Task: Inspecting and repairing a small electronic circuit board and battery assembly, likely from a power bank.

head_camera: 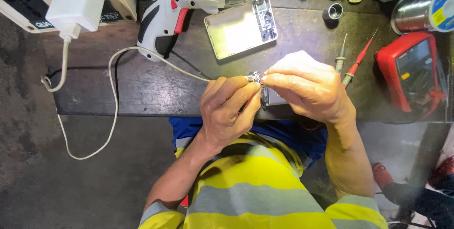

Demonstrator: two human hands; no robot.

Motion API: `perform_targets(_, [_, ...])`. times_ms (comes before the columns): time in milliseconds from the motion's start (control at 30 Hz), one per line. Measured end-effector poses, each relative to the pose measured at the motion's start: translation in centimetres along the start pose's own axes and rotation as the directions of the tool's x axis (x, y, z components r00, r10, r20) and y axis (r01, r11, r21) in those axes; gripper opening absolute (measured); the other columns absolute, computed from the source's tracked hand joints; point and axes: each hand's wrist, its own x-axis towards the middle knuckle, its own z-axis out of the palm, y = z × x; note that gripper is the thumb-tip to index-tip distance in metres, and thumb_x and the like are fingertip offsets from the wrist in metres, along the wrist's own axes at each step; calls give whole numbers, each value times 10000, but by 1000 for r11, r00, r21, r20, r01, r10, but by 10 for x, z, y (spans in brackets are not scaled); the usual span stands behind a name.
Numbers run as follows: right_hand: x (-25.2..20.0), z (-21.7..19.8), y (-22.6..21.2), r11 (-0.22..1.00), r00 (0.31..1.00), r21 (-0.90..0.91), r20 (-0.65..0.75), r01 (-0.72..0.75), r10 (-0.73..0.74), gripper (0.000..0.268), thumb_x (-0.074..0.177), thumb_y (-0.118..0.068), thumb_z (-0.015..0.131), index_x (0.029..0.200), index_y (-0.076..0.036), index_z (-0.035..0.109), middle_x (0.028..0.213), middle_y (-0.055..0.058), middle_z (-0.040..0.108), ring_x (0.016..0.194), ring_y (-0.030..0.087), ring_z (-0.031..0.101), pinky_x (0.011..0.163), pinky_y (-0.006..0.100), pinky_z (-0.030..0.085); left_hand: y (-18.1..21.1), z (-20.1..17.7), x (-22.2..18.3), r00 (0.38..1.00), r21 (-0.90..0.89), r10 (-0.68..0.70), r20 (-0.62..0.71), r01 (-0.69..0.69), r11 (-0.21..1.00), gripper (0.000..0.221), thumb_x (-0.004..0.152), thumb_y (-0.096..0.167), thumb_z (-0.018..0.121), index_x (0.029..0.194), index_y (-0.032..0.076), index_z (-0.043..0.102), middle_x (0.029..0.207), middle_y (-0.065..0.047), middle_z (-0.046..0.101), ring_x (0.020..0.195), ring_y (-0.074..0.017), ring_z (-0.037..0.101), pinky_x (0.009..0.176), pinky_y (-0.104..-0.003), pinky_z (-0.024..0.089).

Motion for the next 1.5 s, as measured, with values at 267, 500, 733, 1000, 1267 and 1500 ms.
perform_targets(267, [4,-1,0,990,997,-124,51,63,-57,106,968,67,652,988,54,754,955,195,732,772,383,686,724,488,572,0,0,1,1000,24,-5,10,5,1000,64,896,74,765,870,116,723,848,-22,591,609,-245,541,637,-299,482])
perform_targets(500, [5,-2,-2,990,995,-115,63,87,-80,127,963,70,632,960,34,754,939,181,720,759,382,668,696,495,560,0,0,2,999,20,-19,28,19,1000,55,917,84,751,890,127,731,859,-18,592,619,-261,560,653,-298,489])
perform_targets(733, [4,1,8,959,984,-230,99,167,-148,148,972,56,605,977,31,751,927,188,696,779,397,647,705,508,550,-1,1,-1,999,58,-22,41,20,998,43,919,65,736,882,84,730,881,-49,614,637,-274,605,659,-331,515])
perform_targets(1000, [-2,2,14,963,994,-255,87,82,-62,134,997,12,648,917,-25,749,888,123,681,802,356,637,747,483,536,-4,3,-4,998,62,-45,36,43,997,83,865,49,781,925,97,750,896,-45,608,699,-265,645,673,-326,517])
perform_targets(1267, [-3,3,21,976,998,-215,66,27,-13,143,1015,-66,680,901,-59,765,873,96,686,820,331,630,776,472,515,-3,2,-7,991,51,-103,87,99,994,121,861,50,789,968,94,752,916,-45,598,748,-272,665,697,-344,536])
perform_targets(1500, [-5,1,28,995,997,-101,76,-18,26,152,1018,-120,671,913,-77,773,883,90,681,831,332,623,793,466,489,-2,1,-4,986,49,-131,102,126,991,87,889,68,774,958,112,746,895,-26,593,752,-252,680,724,-328,543])
